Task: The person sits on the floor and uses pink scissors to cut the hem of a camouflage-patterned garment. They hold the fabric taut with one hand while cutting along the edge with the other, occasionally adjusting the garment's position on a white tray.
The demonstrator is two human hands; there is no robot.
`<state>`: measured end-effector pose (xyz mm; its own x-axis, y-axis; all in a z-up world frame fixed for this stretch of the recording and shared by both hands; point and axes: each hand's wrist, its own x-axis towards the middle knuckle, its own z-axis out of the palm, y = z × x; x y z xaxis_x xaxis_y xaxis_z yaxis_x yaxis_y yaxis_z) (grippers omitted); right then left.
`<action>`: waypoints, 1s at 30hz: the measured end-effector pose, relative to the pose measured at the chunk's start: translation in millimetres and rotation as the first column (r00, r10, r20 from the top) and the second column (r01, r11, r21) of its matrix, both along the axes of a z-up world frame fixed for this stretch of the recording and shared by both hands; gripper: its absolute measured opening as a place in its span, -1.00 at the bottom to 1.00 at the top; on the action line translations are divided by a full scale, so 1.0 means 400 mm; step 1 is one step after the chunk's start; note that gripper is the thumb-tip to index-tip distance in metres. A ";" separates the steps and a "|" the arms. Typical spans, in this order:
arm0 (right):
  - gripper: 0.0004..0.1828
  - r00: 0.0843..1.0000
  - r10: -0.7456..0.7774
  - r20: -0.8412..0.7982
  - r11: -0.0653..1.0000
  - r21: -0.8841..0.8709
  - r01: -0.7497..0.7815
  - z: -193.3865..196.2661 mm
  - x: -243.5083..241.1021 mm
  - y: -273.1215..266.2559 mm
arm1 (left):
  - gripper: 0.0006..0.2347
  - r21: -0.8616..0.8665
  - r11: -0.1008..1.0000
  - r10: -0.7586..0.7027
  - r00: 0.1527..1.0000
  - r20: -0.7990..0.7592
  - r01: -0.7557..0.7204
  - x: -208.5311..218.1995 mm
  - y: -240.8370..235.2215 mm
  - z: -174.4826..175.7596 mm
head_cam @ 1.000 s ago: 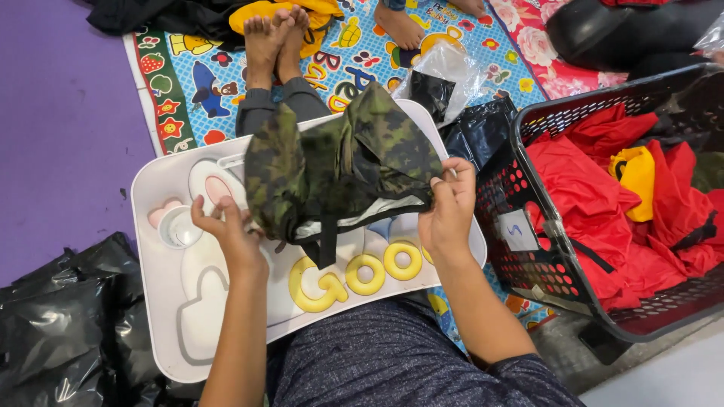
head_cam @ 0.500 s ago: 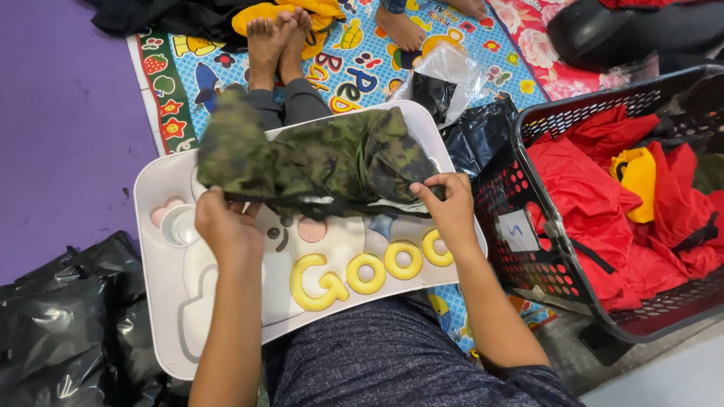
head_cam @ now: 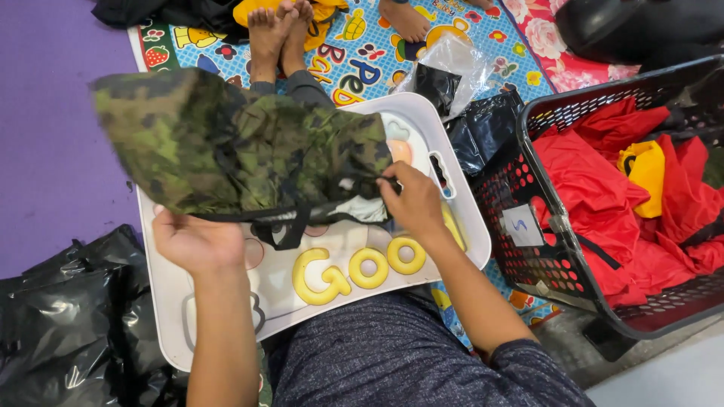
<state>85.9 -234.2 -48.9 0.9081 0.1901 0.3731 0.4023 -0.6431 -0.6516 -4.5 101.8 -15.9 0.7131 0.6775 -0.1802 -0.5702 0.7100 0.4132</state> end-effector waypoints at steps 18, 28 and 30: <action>-0.68 0.860 0.320 -0.398 -0.129 0.880 0.456 0.027 0.056 -0.124 | -0.56 0.502 0.852 0.221 0.971 -0.096 -0.145 -0.114 0.122 0.096; -0.47 0.961 0.168 -0.222 0.370 0.917 0.147 0.069 0.017 -0.147 | -0.82 0.968 0.239 0.497 0.866 -0.057 -0.073 -0.135 0.136 0.174; -0.09 0.954 0.268 -0.135 0.787 0.602 -0.136 0.093 0.016 -0.140 | -0.76 0.987 0.078 0.571 0.818 0.069 -0.138 -0.121 0.152 0.161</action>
